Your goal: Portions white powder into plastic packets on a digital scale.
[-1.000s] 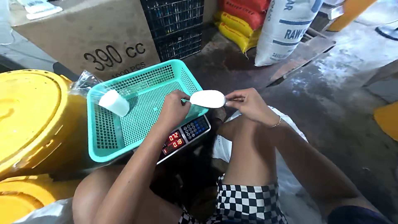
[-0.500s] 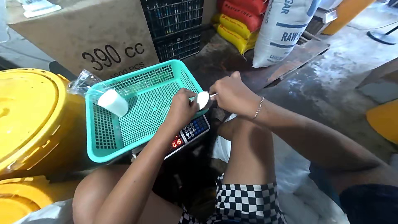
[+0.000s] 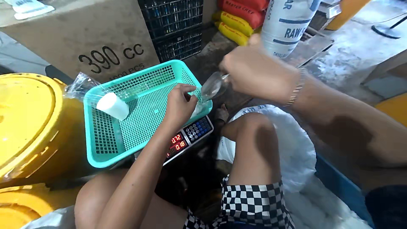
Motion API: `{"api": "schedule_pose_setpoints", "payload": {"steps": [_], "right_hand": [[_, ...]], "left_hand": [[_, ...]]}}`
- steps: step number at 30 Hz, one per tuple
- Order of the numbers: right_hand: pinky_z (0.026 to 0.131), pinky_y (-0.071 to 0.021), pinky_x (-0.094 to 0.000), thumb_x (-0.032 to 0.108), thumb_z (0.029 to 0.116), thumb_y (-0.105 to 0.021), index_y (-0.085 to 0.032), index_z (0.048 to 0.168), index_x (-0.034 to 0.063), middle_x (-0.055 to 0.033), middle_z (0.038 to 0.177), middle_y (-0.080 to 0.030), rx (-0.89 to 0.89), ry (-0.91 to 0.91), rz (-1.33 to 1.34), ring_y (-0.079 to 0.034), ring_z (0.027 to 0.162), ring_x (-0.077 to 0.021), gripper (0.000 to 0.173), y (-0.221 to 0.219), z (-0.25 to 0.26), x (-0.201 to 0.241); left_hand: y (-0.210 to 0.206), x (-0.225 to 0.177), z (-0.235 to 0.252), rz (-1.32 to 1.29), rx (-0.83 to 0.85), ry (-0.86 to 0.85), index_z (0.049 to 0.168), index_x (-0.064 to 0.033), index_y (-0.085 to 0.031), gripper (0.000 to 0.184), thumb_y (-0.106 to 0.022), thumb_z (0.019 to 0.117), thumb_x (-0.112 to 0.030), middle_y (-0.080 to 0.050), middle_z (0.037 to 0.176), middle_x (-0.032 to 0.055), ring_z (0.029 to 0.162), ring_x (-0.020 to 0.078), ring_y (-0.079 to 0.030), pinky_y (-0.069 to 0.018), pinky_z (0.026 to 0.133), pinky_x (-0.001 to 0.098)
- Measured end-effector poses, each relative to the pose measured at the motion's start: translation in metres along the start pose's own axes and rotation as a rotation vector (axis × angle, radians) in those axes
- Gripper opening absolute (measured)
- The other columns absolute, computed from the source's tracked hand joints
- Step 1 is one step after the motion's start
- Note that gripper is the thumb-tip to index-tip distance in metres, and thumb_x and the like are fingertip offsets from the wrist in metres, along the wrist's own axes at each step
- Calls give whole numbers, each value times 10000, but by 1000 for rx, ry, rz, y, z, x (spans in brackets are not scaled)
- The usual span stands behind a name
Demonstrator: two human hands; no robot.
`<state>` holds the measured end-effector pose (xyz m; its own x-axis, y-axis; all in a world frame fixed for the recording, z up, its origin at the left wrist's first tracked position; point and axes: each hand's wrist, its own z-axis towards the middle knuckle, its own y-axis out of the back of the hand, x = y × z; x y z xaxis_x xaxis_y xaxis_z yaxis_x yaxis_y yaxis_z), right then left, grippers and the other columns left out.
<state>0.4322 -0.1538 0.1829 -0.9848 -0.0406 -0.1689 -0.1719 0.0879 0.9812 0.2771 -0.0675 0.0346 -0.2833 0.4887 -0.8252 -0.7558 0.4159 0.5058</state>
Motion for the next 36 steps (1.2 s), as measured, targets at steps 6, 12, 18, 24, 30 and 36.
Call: {"api": "schedule_pose_setpoints", "payload": {"steps": [6,12,18,24,30,36], "right_hand": [[802,-498,-664,66,1006,-631,-679,1061,-34,-250,949,-672,-223,-326,325,-659,899,-437,123,-46,-80,-103],[813,-479,-741,69,958,-710,-701,1043,-72,-313,979,-674,-17,-829,526,-646,932,-522,165,-192,-172,-168],[1091,-382,-656,162,995,-631,-607,1280,-114,-328,1366,-574,548,-1060,683,-527,1315,-483,397,-358,-185,-146],[1130,-378,-603,188,994,-638,-674,1246,-40,-283,1378,-585,393,-1047,819,-520,1337,-435,342,-418,-157,-114],[1083,-452,-502,138,1013,-633,-695,1177,-82,-272,1213,-673,112,-994,1019,-627,1190,-374,281,-434,-198,-118],[1071,-478,-410,82,1011,-633,-669,1209,-114,-279,1245,-665,-183,-1127,1145,-646,1180,-327,281,-426,-214,-101]], "left_hand": [[0,1,6,-105,-17,-7,1211,-6,-703,268,-582,973,-29,-635,1222,126,775,71,-627,-553,699,233],[1,-9,-2,-41,24,-34,1242,9,-676,273,-583,987,-19,-621,1285,138,808,87,-645,-567,715,249],[-3,6,-1,-43,48,4,1284,-57,-658,294,-568,1012,-125,-617,1260,64,743,29,-601,-530,664,211],[-1,11,-4,-135,30,-63,1210,-59,-662,277,-592,987,-206,-641,1235,-28,729,-52,-601,-526,639,138],[2,12,-7,-83,17,-75,1178,-58,-683,273,-602,987,-235,-632,1243,-5,741,-44,-595,-511,636,133],[-1,6,-8,-24,-3,-73,1173,-49,-688,283,-596,996,-250,-624,1244,28,726,-48,-579,-491,614,127]]}}
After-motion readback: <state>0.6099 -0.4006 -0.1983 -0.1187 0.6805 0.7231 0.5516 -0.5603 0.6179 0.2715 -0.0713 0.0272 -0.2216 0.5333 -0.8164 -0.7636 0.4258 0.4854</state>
